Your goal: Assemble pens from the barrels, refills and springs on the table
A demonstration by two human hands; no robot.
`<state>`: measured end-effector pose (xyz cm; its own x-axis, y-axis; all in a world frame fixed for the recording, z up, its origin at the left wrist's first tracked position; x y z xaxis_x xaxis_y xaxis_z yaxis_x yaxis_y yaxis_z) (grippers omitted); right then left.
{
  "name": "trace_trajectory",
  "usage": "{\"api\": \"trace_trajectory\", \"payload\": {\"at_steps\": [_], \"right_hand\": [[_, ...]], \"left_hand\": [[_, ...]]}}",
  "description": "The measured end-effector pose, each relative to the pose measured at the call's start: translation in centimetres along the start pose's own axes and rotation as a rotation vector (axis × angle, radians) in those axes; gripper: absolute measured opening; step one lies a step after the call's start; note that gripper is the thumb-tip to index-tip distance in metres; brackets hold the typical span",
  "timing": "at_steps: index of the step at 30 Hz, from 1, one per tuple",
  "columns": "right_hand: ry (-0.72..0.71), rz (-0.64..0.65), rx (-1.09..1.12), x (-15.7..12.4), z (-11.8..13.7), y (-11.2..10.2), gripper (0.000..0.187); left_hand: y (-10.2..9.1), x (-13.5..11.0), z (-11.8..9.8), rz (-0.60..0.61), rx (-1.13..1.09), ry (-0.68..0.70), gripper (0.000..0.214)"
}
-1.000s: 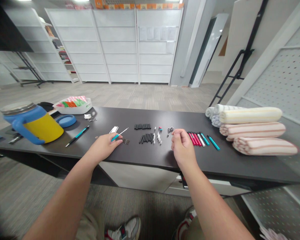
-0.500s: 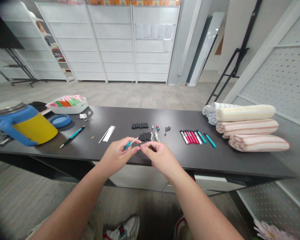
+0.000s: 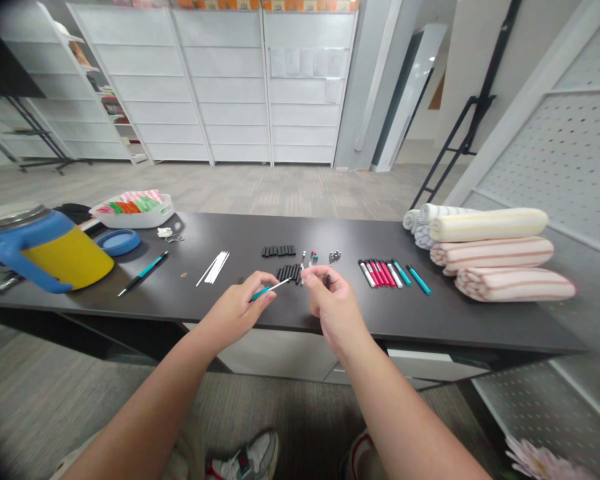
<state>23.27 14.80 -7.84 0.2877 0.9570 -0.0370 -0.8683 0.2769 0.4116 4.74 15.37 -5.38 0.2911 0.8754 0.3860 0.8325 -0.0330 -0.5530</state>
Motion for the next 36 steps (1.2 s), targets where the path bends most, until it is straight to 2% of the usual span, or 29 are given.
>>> {"api": "trace_trajectory", "payload": {"at_steps": [6, 22, 36], "right_hand": [[-0.068, -0.020, 0.020, 0.5, 0.1, -0.5, 0.033], [-0.112, 0.062, 0.005, 0.6, -0.8, -0.4, 0.025], [-0.126, 0.102, -0.081, 0.6, -1.1, 0.0, 0.025]], "left_hand": [[0.5, 0.1, -0.5, 0.058, 0.058, 0.084, 0.029], [1.0, 0.0, 0.0, 0.113, 0.179, 0.080, 0.030], [1.1, 0.0, 0.2, 0.107, 0.171, 0.093, 0.031]]}}
Point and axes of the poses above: each hand's wrist, its own x-axis towards the middle knuckle, its own y-axis out of the palm, z = x × y, the point moved 8 cm from there along x, towards the middle knuckle, and after that the axes turned 10 degrees about -z, right-handed, at the moved point
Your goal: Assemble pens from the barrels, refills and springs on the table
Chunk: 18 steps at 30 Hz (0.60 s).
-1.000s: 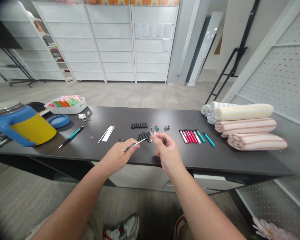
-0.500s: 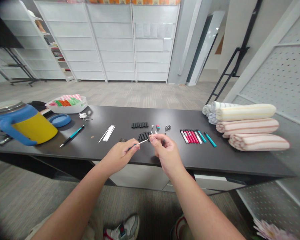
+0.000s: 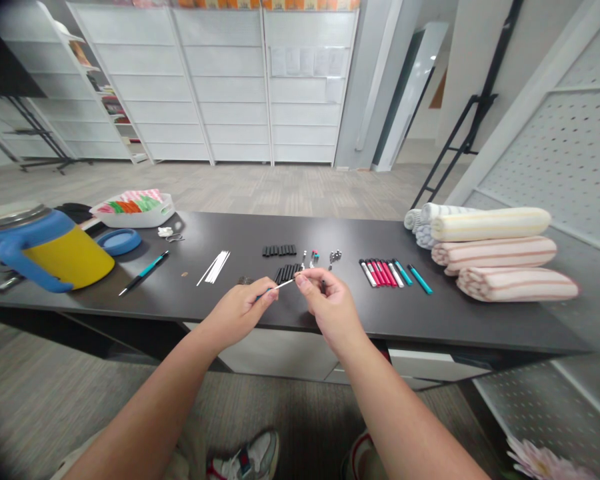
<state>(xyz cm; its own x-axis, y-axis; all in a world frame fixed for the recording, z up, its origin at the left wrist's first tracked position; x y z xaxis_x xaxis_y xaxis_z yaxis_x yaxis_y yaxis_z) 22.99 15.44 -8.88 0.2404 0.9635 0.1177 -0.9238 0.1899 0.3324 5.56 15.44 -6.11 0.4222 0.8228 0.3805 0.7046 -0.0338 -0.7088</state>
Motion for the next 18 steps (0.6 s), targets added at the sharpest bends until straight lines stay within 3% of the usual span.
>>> {"api": "trace_trajectory", "payload": {"at_steps": [5, 13, 18], "right_hand": [[-0.003, 0.022, -0.028, -0.06, -0.12, 0.00, 0.025], [-0.034, 0.064, -0.257, -0.06, -0.20, 0.11, 0.034], [0.037, 0.126, -0.185, -0.27, -0.04, 0.86, 0.035]], "left_hand": [[0.06, -0.03, 0.03, 0.006, -0.017, -0.002, 0.033], [0.09, 0.06, 0.11, 0.004, -0.028, -0.005, 0.033], [-0.32, 0.19, -0.01, -0.014, -0.097, -0.019, 0.033]]}}
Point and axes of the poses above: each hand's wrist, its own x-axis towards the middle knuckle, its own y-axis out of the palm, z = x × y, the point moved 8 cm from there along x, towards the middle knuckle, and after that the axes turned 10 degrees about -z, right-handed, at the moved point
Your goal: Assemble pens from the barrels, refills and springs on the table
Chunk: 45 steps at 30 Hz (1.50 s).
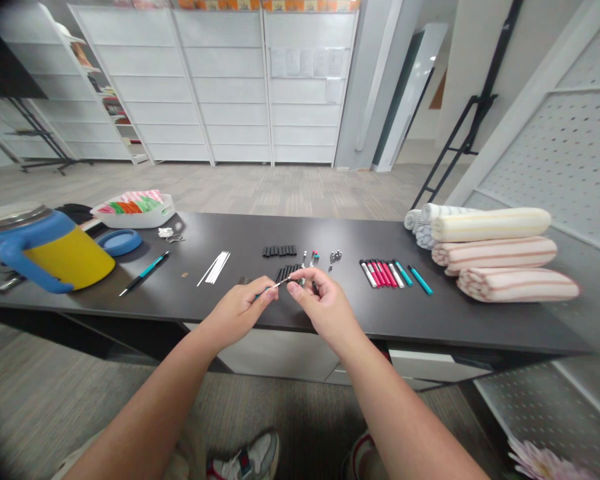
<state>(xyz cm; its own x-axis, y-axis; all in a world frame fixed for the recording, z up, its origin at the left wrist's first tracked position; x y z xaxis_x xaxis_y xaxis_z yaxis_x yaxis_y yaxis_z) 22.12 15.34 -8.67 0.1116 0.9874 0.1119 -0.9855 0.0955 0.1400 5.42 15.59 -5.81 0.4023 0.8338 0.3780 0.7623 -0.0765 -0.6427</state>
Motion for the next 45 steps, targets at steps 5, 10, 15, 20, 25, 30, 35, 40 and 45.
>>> {"api": "trace_trajectory", "payload": {"at_steps": [5, 10, 15, 20, 25, 30, 35, 40, 45], "right_hand": [[0.136, 0.019, 0.289, -0.2, 0.2, 0.2, 0.031], [0.168, -0.041, 0.347, 0.0, 0.4, -0.4, 0.030], [0.061, -0.146, 0.334, 0.3, 1.1, -1.6, 0.031], [-0.099, -0.320, 0.172, 0.8, 1.8, -4.0, 0.028], [-0.205, -0.341, 0.063, 0.7, 3.1, -5.0, 0.027], [-0.232, -0.298, 0.010, 0.1, 3.9, -4.5, 0.027], [-0.226, -0.266, -0.032, 0.1, 3.6, -3.9, 0.028], [-0.204, -0.235, -0.063, 0.0, 3.3, -3.4, 0.028], [-0.199, -0.245, -0.021, -0.1, 3.1, -3.3, 0.027]], "left_hand": [[-0.8, 0.1, 1.0, -0.054, -0.143, -0.110, 0.038], [-0.7, 0.0, 2.4, -0.084, -0.286, -0.197, 0.042], [-0.9, 0.1, 2.4, -0.078, -0.251, -0.175, 0.045], [-1.1, 0.4, 1.1, -0.039, -0.106, -0.088, 0.036], [-0.4, 0.4, 0.5, 0.028, -0.077, -0.027, 0.034], [0.0, 0.4, 0.5, 0.058, -0.071, -0.021, 0.034], [-0.1, 0.5, 0.2, 0.059, -0.067, -0.011, 0.034], [0.0, 0.5, 0.2, 0.058, -0.074, -0.005, 0.033], [-0.1, 0.4, 0.2, 0.052, -0.079, -0.013, 0.033]]}}
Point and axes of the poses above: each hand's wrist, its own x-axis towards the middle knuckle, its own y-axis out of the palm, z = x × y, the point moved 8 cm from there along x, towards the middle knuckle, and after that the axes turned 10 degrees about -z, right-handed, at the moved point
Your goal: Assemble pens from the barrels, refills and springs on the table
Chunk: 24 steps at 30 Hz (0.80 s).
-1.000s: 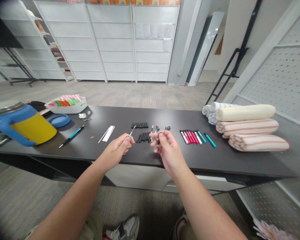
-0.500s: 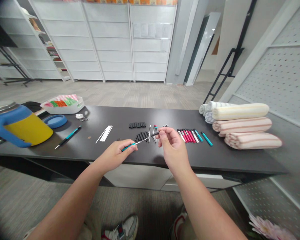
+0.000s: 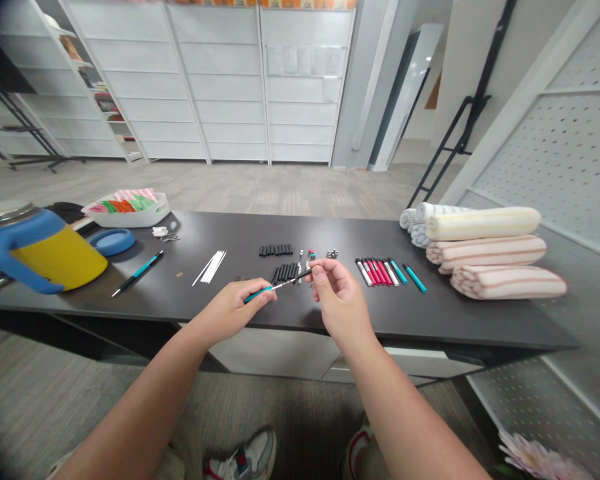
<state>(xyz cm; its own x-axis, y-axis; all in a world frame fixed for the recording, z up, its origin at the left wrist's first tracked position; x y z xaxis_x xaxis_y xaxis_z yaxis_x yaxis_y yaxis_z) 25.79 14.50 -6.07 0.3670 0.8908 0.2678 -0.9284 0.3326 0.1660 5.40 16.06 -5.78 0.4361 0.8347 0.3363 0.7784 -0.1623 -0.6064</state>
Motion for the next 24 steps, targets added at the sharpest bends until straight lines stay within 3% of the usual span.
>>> {"api": "trace_trajectory", "payload": {"at_steps": [7, 24], "right_hand": [[-0.021, -0.024, 0.044, -0.1, 0.2, -0.1, 0.025], [-0.019, 0.124, -0.074, -0.3, 0.0, 0.5, 0.027]], "left_hand": [[-0.1, -0.1, 0.0, -0.002, -0.006, -0.001, 0.034], [0.1, 0.0, -0.2, -0.018, 0.037, 0.037, 0.032]]}}
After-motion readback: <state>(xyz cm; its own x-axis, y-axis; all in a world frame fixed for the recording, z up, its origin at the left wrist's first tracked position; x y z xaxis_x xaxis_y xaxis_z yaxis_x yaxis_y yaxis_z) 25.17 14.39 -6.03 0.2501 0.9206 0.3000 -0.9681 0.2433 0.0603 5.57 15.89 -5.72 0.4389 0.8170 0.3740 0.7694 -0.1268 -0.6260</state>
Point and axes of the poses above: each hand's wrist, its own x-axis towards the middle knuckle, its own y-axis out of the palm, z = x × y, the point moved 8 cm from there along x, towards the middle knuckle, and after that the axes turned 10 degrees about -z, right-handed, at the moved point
